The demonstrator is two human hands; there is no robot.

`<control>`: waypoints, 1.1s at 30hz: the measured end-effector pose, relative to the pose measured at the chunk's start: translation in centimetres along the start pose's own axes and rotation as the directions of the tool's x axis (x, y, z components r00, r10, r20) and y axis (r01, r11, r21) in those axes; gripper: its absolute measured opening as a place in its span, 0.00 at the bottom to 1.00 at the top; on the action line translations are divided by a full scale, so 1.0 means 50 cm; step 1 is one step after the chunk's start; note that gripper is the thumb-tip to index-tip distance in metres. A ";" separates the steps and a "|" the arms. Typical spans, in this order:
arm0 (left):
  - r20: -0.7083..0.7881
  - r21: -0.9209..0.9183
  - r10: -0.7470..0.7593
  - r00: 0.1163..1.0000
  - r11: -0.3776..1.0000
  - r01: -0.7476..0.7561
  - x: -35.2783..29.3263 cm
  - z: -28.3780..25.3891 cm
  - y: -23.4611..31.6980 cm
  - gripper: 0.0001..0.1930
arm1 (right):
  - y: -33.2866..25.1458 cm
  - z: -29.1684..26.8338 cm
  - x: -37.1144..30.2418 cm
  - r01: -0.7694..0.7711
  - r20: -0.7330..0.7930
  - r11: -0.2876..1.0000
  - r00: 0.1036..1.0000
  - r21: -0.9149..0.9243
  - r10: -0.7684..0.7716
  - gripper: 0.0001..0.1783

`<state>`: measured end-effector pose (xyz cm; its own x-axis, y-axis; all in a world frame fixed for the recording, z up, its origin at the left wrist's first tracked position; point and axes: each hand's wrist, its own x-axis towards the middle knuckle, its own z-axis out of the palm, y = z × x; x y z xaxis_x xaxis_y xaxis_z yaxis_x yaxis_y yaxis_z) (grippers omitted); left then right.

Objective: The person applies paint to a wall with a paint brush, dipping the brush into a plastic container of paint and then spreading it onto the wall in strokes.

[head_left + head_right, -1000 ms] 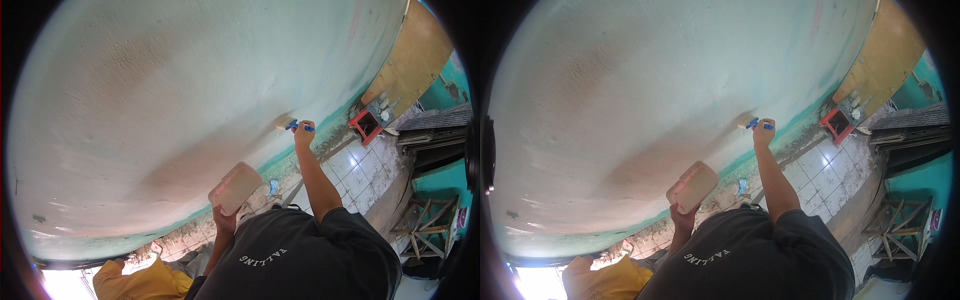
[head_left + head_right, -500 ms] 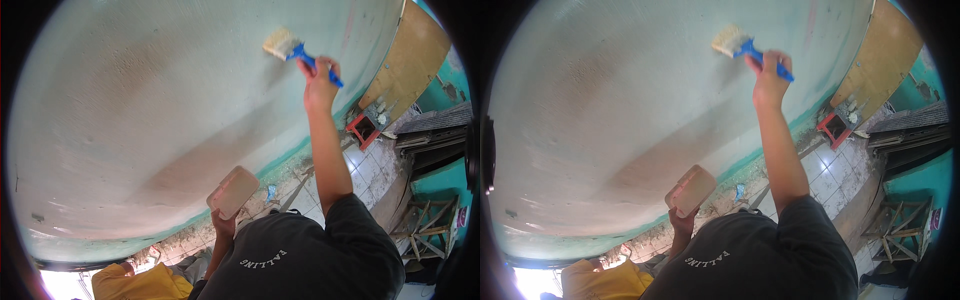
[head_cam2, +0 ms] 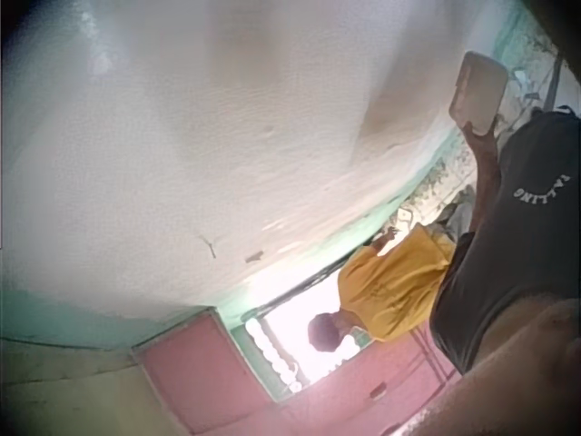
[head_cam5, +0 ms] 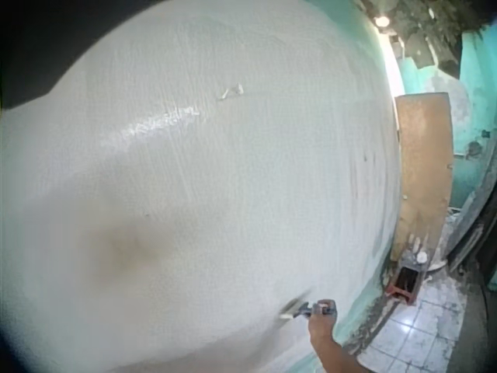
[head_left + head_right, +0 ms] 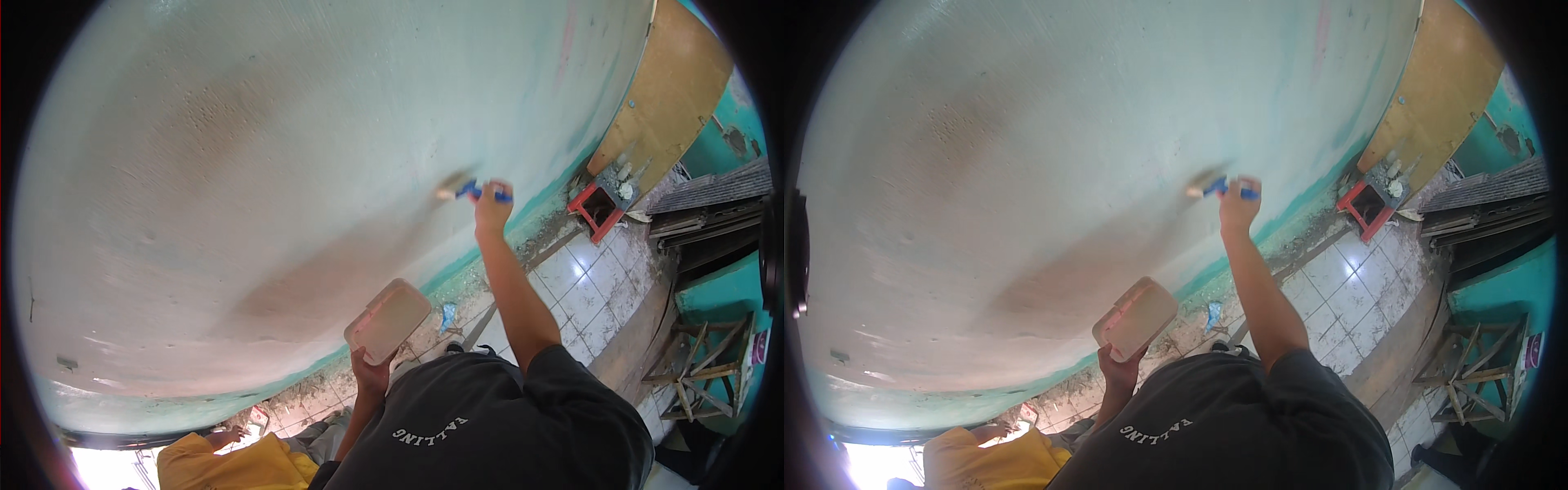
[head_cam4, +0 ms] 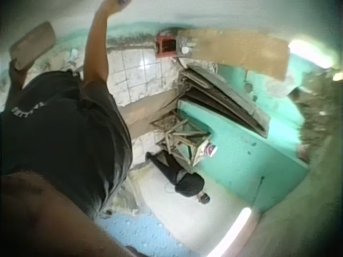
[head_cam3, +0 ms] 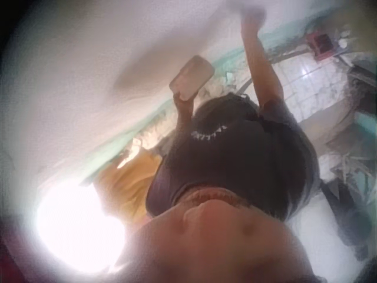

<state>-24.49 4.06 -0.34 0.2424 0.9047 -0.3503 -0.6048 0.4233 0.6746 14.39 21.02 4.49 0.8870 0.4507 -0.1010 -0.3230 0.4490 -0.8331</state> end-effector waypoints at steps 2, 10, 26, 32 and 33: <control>-0.006 -0.036 -0.009 1.000 0.999 0.008 -0.008 -0.025 0.005 0.37 | -0.155 0.106 -0.031 0.112 0.046 0.992 0.992 0.049 -0.115 0.04; -0.105 0.009 0.045 0.993 0.999 -0.044 -0.026 -0.015 0.022 0.38 | -0.244 0.140 -0.072 0.125 0.193 0.913 0.958 0.388 -0.213 0.10; -0.122 0.009 0.065 0.990 0.998 -0.064 -0.070 0.001 0.036 0.36 | -0.050 0.057 -0.099 -0.166 0.019 0.972 0.986 0.167 0.165 0.08; -0.125 0.042 0.013 0.992 0.999 -0.008 -0.043 -0.037 0.036 0.36 | -0.264 0.118 -0.180 -0.065 0.269 0.902 0.961 0.427 -0.058 0.08; -0.084 0.027 0.005 0.996 1.000 -0.003 -0.037 -0.041 0.044 0.36 | -0.227 0.104 -0.184 -0.076 0.263 0.913 0.964 0.402 -0.035 0.08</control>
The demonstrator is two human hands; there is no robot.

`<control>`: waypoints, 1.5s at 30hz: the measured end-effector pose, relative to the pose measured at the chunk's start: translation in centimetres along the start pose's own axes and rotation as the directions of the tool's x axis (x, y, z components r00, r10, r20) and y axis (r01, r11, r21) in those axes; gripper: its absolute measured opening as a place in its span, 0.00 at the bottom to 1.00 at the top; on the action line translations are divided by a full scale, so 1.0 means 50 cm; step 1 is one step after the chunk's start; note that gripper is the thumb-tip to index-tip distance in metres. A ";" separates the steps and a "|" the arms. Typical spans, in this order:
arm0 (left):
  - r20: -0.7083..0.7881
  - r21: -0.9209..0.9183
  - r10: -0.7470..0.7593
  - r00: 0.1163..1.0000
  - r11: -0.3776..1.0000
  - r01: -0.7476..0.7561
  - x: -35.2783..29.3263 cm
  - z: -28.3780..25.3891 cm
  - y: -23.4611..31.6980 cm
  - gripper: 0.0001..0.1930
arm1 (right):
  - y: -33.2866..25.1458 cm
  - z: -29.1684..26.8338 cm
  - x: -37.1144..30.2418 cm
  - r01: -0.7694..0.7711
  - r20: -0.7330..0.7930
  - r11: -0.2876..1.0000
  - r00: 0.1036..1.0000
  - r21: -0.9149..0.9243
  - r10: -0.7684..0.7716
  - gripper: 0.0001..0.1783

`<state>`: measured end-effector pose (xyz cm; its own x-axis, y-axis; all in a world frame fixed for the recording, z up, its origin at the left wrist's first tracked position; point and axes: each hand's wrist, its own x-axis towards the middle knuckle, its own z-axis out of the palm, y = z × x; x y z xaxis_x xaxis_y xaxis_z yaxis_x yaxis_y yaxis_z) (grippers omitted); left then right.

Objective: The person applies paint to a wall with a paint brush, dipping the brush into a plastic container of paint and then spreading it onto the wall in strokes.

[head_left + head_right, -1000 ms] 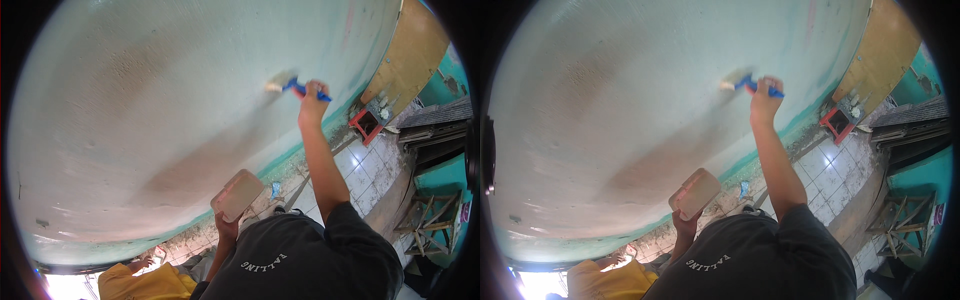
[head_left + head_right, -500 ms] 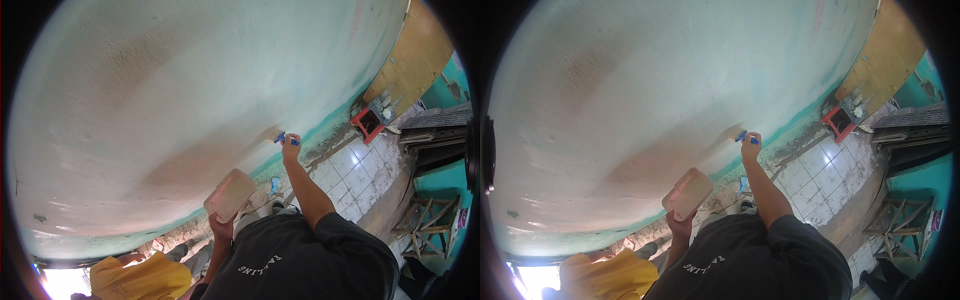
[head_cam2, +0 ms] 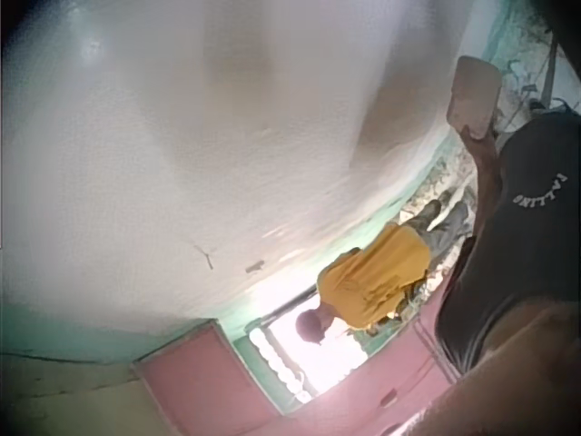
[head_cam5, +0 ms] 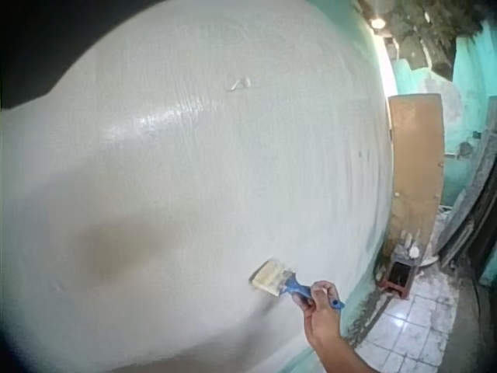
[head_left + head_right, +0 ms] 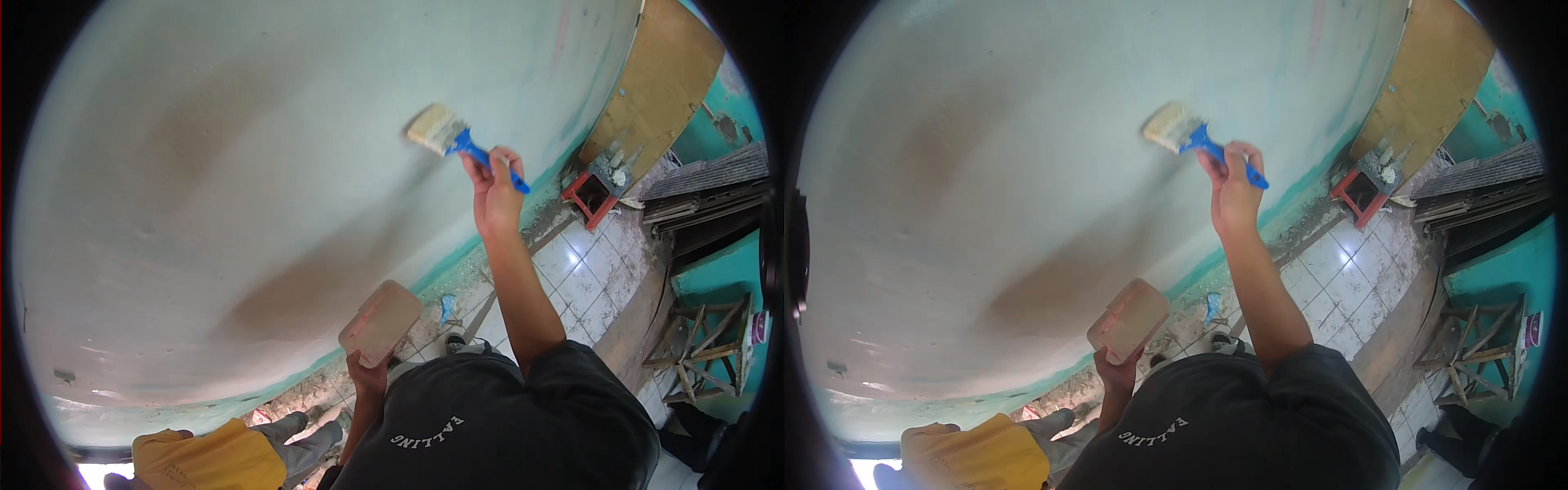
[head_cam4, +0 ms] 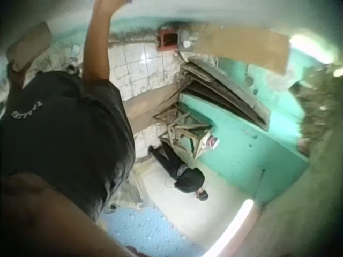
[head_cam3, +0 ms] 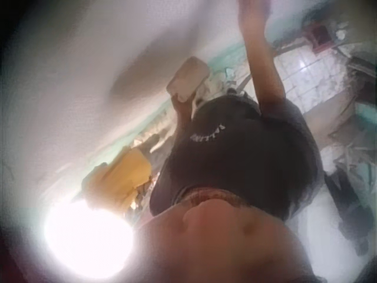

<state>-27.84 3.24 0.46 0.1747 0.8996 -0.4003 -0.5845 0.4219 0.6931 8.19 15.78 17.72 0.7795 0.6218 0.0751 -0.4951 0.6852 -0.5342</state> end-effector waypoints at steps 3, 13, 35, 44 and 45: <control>0.045 0.001 0.011 0.999 1.000 -0.011 0.008 -0.009 0.034 0.37 | 0.138 -0.121 -0.043 -0.017 -0.096 0.996 0.995 -0.093 0.008 0.09; 0.133 -0.041 -0.089 0.987 0.995 0.095 0.039 -0.157 0.146 0.39 | 0.356 -0.271 -0.109 -0.194 -0.479 0.925 0.878 -0.328 0.014 0.09; 0.206 0.121 -0.180 0.962 0.980 0.158 0.075 -0.316 0.331 0.40 | 0.405 -0.210 -0.206 -0.110 -0.394 0.855 0.912 -0.506 -0.116 0.07; 0.207 0.075 -0.162 0.965 0.986 0.149 0.108 -0.378 0.320 0.42 | 0.246 -0.008 -0.217 0.162 -0.177 0.981 0.968 -0.108 -0.180 0.08; 0.263 0.015 -0.173 0.949 0.984 0.175 0.111 -0.391 0.322 0.39 | 0.291 -0.062 -0.219 0.158 -0.203 0.985 0.964 -0.071 -0.170 0.08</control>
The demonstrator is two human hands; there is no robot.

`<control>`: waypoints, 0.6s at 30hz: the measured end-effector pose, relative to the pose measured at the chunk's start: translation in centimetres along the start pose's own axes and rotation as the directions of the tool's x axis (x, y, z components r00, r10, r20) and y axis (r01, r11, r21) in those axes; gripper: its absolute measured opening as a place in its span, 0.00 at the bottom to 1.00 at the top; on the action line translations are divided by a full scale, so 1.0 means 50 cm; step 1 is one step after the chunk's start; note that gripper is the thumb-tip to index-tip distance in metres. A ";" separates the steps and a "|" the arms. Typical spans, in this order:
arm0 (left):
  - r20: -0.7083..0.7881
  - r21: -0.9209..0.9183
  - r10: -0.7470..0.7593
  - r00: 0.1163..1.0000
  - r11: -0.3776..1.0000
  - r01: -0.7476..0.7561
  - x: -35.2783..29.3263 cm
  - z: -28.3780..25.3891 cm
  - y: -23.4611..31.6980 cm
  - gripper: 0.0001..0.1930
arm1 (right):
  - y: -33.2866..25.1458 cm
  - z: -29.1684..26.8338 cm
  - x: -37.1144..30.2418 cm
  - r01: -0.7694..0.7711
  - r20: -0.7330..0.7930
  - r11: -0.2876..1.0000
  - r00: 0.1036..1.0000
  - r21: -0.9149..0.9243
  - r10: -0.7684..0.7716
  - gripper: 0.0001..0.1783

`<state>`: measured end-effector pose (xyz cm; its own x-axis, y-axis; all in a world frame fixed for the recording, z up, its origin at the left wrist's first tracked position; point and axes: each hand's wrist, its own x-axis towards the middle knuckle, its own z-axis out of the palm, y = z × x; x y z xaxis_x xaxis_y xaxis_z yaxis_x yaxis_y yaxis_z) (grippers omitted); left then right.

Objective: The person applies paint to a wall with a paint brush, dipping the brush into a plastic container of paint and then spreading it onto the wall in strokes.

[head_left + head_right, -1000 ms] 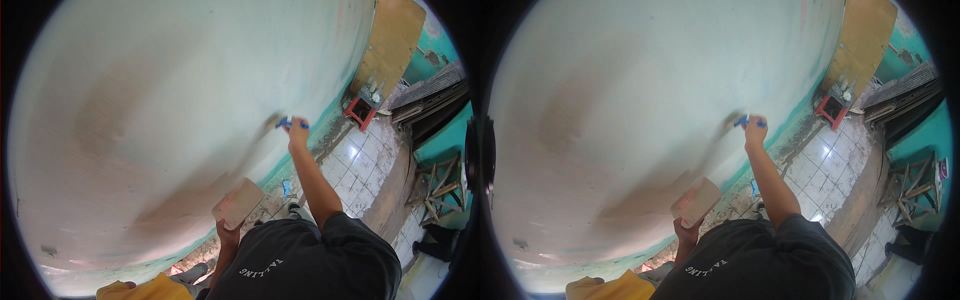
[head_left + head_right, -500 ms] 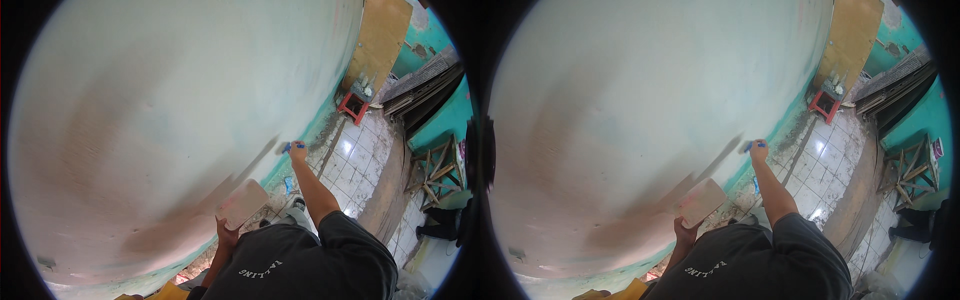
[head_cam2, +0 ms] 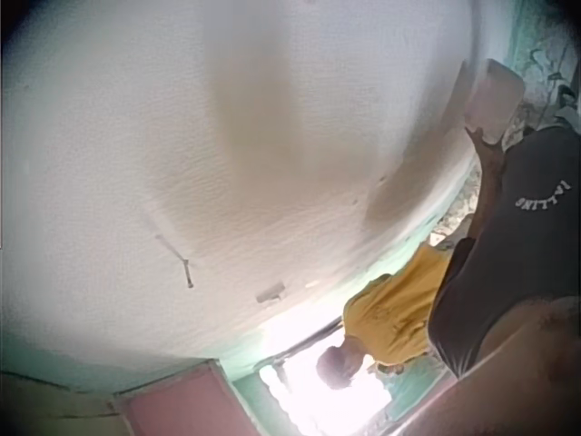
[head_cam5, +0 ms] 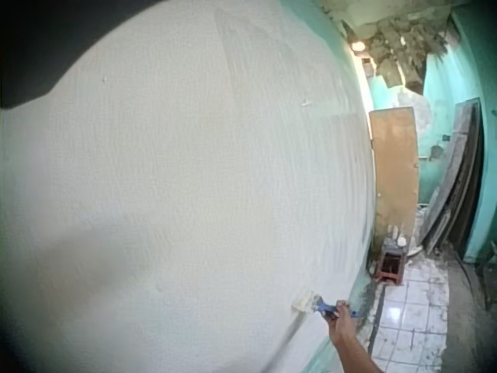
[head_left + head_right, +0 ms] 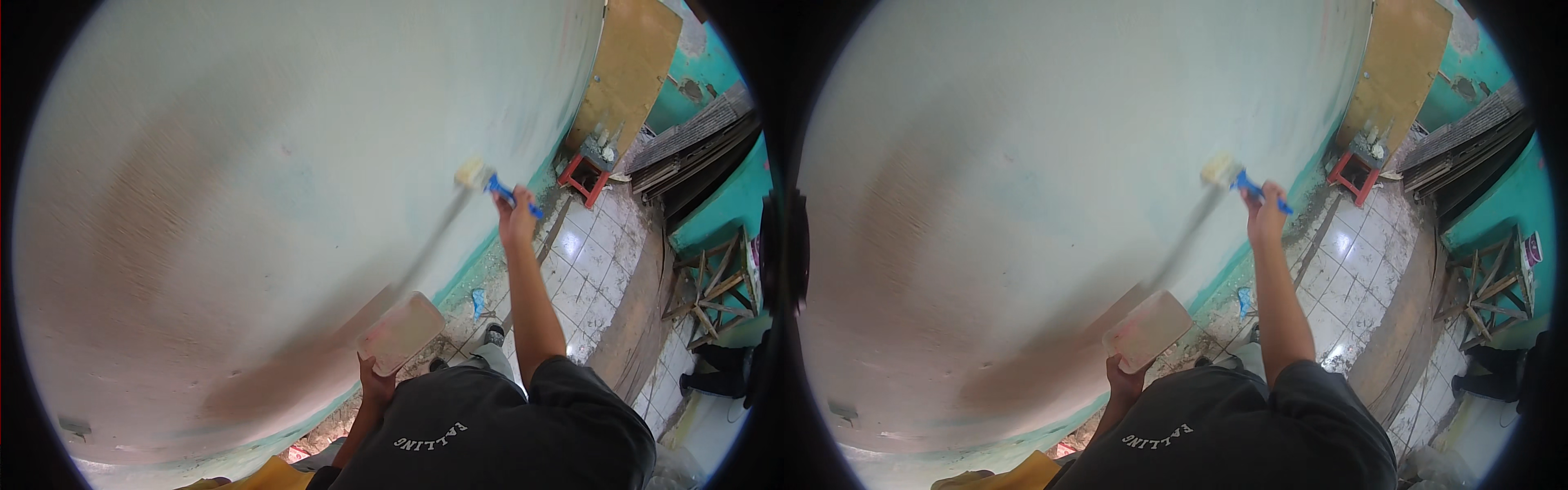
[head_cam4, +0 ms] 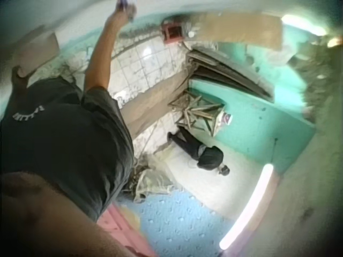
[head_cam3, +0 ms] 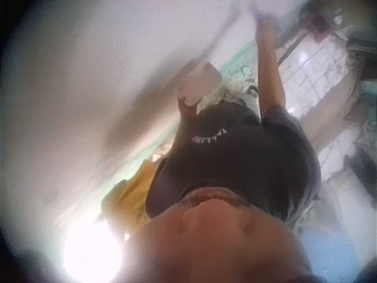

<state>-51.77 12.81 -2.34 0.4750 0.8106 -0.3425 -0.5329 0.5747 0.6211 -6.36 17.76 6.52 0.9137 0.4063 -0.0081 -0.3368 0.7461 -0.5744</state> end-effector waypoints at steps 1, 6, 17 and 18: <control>0.061 -0.065 -0.024 0.998 0.997 0.028 0.008 -0.003 0.000 0.38 | 0.056 -0.070 0.000 -0.029 -0.041 1.000 0.999 -0.001 0.029 0.08; 0.087 0.012 -0.057 0.995 0.998 0.056 0.024 0.035 -0.001 0.38 | 0.229 -0.312 -0.052 -0.243 -0.268 0.586 0.962 -0.773 0.044 0.06; 0.053 0.006 -0.048 0.997 0.999 0.048 0.019 -0.005 0.001 0.38 | -0.095 0.180 -0.072 0.077 -0.092 0.969 0.991 -0.233 -0.101 0.06; 0.048 -0.008 -0.046 0.998 0.999 0.046 0.020 -0.012 0.002 0.38 | -0.113 0.187 -0.079 0.064 -0.027 0.996 0.997 -0.065 -0.066 0.07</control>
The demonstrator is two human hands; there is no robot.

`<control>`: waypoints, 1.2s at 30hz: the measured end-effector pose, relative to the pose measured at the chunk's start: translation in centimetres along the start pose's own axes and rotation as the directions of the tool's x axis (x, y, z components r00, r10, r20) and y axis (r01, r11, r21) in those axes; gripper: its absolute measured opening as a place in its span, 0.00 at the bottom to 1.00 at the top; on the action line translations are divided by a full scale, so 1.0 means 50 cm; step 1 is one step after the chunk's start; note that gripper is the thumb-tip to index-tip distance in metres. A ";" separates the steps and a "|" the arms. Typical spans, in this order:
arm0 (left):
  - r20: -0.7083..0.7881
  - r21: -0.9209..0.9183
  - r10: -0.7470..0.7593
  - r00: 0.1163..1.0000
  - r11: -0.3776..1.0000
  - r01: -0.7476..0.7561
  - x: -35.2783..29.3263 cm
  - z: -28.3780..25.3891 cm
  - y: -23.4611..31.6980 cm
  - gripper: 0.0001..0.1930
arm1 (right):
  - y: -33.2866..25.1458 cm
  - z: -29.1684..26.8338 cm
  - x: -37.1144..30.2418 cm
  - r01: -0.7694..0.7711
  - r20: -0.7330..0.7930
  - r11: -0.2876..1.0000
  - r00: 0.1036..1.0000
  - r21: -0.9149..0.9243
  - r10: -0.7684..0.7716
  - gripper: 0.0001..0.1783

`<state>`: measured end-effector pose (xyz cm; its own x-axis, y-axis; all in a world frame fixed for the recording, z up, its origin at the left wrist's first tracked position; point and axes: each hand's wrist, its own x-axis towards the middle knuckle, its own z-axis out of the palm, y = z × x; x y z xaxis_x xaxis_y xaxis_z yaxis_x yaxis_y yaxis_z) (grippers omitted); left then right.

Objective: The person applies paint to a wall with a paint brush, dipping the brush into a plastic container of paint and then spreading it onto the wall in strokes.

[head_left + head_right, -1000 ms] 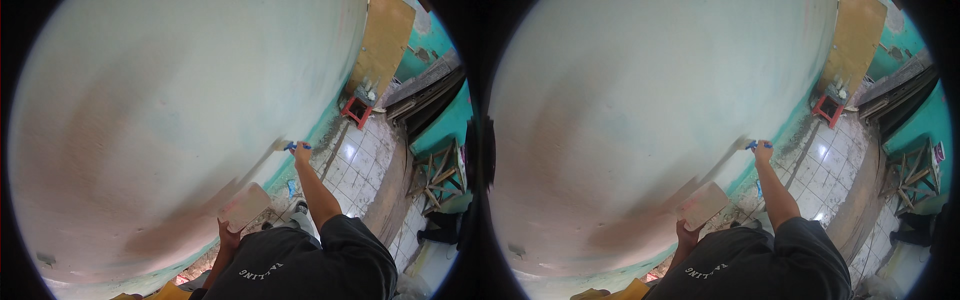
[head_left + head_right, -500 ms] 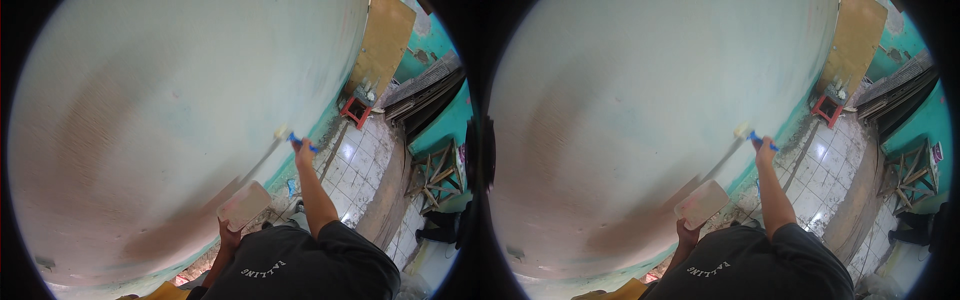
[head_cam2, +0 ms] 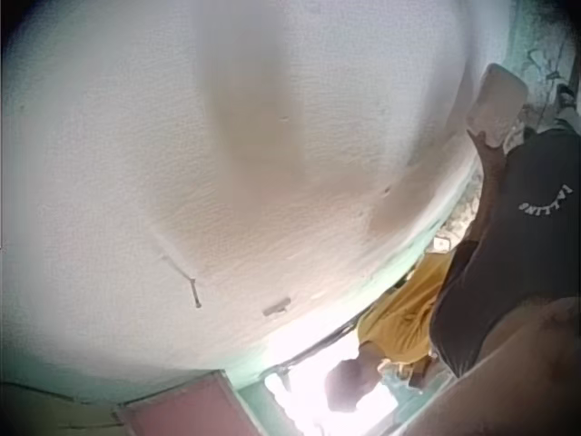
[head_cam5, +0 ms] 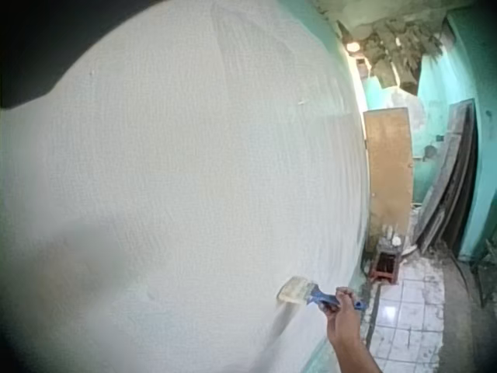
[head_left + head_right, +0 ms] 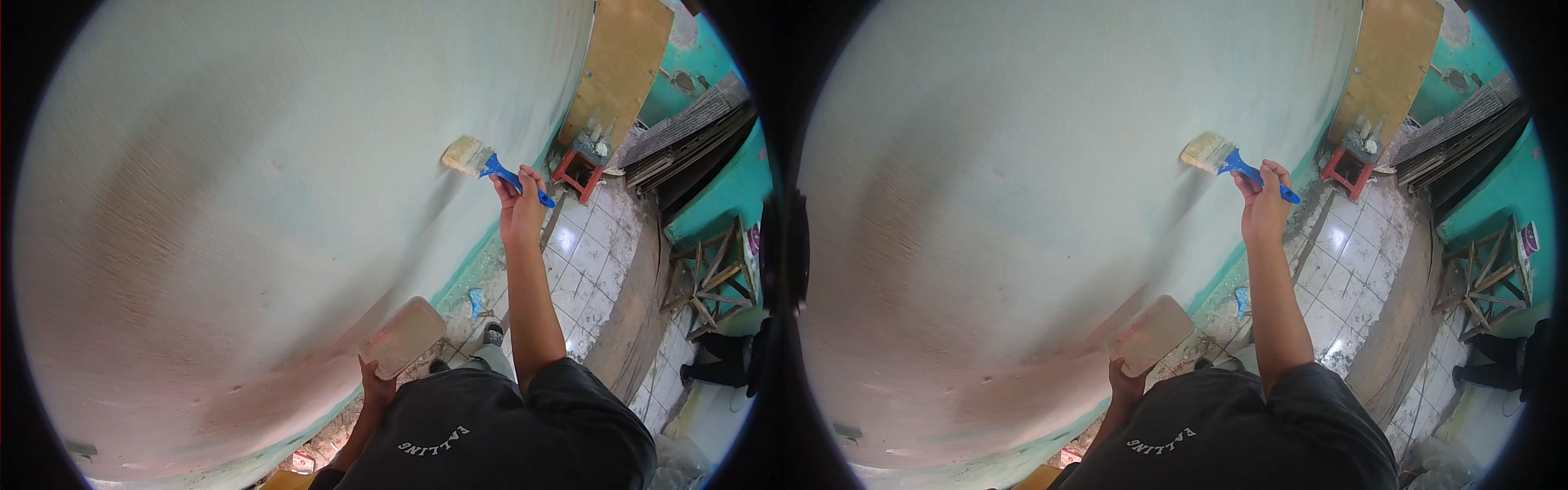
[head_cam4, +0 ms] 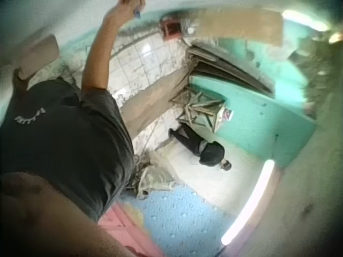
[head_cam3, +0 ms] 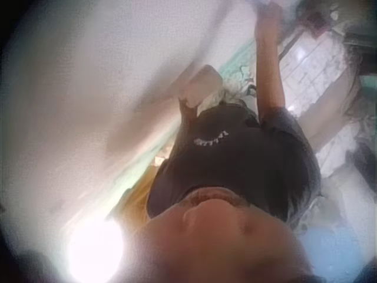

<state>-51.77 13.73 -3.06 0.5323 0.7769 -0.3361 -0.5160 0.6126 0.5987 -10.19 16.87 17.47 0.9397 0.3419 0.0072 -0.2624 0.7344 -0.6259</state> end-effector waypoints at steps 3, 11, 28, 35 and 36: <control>-0.001 -0.020 0.004 1.000 1.000 -0.004 0.014 0.003 0.001 0.38 | 0.092 -0.112 0.031 0.009 0.024 1.000 1.000 0.002 -0.009 0.09; 0.043 0.003 0.005 0.999 1.000 -0.005 0.008 0.020 0.011 0.37 | 0.341 -0.402 -0.006 -0.359 -0.405 0.829 0.897 -0.429 0.179 0.07; -0.032 0.171 0.012 0.999 0.985 -0.006 -0.001 0.026 0.039 0.42 | 0.090 -0.088 0.033 -0.069 0.052 0.986 0.997 0.153 0.062 0.09; -0.028 0.120 -0.063 0.998 0.991 0.066 -0.018 0.061 0.023 0.42 | 0.333 -0.411 0.028 -0.137 -0.180 0.842 0.982 -0.522 0.048 0.04; -0.054 0.129 -0.061 0.997 0.989 0.068 -0.017 0.069 0.019 0.42 | 0.342 -0.419 0.044 -0.204 -0.248 0.844 0.965 -0.495 0.088 0.03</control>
<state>-50.42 13.14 0.29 0.5260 0.7447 -0.4107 -0.3880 0.6399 0.6634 -8.01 17.87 -9.55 0.9378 0.2493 -0.2416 -0.3051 0.2601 -0.9161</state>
